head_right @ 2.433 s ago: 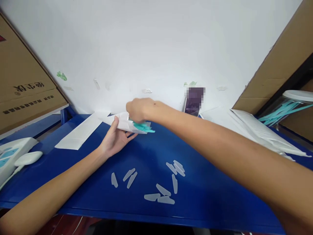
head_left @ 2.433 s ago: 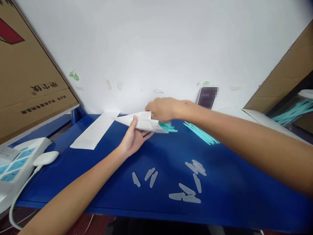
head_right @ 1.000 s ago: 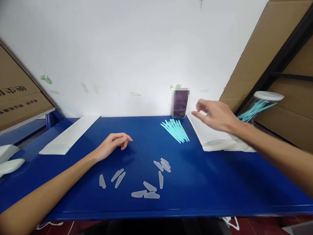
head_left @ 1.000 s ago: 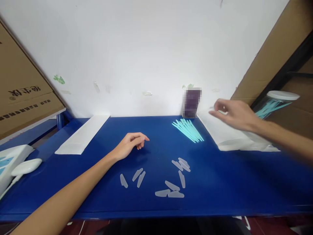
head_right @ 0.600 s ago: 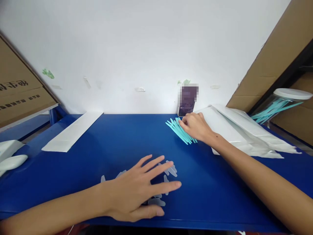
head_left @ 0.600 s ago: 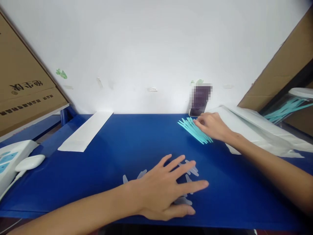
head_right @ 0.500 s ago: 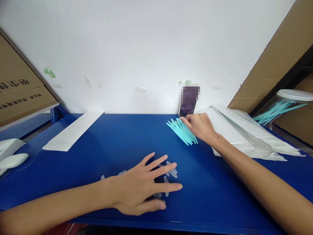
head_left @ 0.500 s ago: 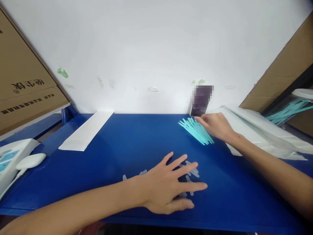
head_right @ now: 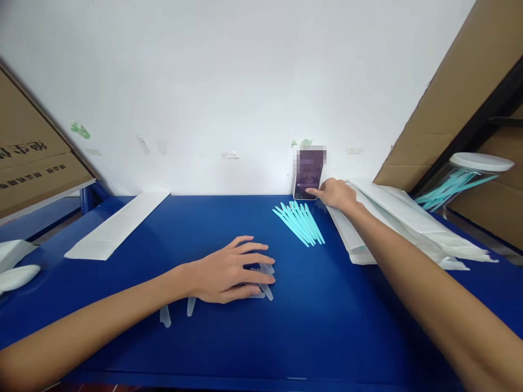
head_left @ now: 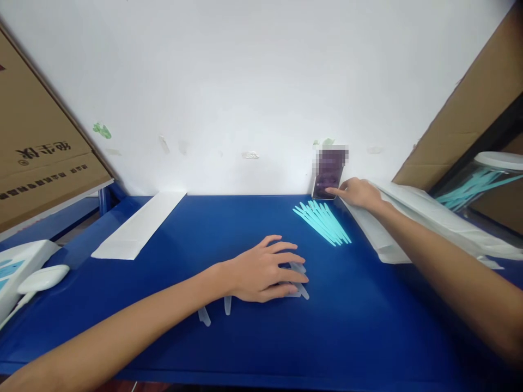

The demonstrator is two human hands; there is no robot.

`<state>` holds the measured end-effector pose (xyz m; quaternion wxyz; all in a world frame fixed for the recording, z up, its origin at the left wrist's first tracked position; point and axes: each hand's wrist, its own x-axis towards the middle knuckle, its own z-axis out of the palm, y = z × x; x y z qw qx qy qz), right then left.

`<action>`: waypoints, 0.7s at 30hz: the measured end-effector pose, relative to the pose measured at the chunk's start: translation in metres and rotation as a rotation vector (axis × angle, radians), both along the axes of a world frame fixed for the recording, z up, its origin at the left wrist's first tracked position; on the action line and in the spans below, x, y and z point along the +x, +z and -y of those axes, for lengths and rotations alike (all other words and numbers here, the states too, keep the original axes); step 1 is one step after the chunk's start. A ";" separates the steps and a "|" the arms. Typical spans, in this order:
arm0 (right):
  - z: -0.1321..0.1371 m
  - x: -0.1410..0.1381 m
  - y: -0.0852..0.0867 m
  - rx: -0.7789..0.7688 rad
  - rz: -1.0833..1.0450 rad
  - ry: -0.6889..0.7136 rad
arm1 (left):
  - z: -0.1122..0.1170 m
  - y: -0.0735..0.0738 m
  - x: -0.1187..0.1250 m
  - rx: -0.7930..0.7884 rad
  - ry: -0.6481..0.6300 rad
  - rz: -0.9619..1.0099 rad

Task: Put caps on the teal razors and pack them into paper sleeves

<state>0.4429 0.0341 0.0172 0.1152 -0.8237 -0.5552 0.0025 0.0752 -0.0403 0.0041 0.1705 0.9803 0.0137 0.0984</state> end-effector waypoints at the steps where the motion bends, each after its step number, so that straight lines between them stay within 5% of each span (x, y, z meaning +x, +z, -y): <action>1: -0.005 0.004 -0.002 0.000 -0.015 -0.002 | 0.000 0.002 -0.003 0.002 0.013 0.030; 9: -0.009 0.012 -0.014 0.067 -0.060 -0.011 | -0.007 0.015 -0.035 -0.059 0.174 0.236; 16: 0.019 -0.007 -0.011 0.123 -0.014 0.022 | -0.006 0.016 -0.071 -0.076 0.278 0.036; 21: 0.047 -0.038 -0.006 0.109 0.006 0.109 | 0.011 0.010 -0.072 -0.028 0.273 -0.138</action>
